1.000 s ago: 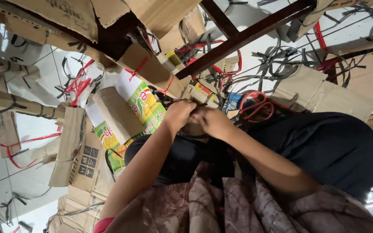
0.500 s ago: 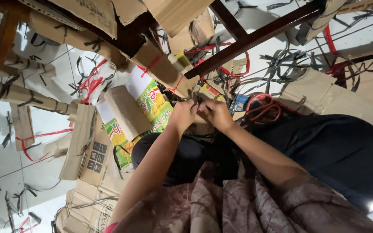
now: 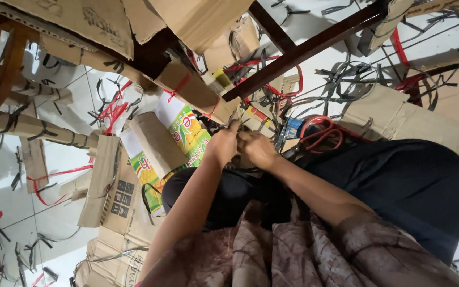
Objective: Wrapping cardboard around the legs and frame of a wooden chair and securing it with plastic ties for protection.
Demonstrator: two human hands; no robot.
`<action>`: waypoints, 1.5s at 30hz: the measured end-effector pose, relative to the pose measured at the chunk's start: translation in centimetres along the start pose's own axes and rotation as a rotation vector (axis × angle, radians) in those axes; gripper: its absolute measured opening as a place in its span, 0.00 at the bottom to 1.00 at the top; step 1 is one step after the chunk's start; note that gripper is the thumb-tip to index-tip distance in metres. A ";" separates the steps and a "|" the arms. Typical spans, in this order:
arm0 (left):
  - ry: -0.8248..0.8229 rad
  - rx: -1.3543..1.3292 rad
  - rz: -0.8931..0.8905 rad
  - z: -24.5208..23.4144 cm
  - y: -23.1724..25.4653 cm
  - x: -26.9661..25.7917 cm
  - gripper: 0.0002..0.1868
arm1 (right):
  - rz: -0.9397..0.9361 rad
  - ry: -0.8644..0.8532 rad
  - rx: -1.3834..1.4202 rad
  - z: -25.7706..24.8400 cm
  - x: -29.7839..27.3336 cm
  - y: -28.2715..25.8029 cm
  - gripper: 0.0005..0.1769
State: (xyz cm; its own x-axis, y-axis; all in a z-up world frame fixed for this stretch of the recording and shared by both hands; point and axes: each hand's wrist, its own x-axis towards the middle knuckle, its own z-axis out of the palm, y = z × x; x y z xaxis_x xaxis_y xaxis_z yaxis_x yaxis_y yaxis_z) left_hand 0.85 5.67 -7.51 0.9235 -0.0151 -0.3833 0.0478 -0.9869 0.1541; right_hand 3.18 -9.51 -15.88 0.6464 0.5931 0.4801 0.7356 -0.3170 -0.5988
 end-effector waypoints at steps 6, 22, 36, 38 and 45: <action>0.105 -0.118 -0.158 2.0 -2.5 -0.4 0.14 | 0.210 -0.149 0.047 1.3 -0.4 1.7 0.06; -0.299 -0.343 -0.239 0.9 -2.9 0.4 0.27 | 0.481 -0.202 0.705 -0.2 0.3 0.5 0.10; -0.247 -0.070 -0.452 3.1 -6.8 3.9 0.26 | 0.519 -0.124 0.074 -1.3 1.8 3.7 0.10; -0.265 -0.100 -0.466 4.0 -7.5 4.0 0.28 | 0.512 -0.117 0.121 -4.1 3.0 1.0 0.09; -0.170 -0.051 -0.473 -1.0 -3.5 1.3 0.25 | 0.502 -0.266 0.206 -0.7 1.1 5.9 0.09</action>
State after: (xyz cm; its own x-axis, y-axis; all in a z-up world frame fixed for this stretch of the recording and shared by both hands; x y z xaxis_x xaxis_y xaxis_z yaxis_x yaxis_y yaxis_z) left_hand 2.23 9.27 -7.64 0.7217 0.4015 -0.5640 0.4684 -0.8830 -0.0292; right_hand 8.34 -11.21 -18.41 0.8121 0.5810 -0.0541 0.2822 -0.4722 -0.8351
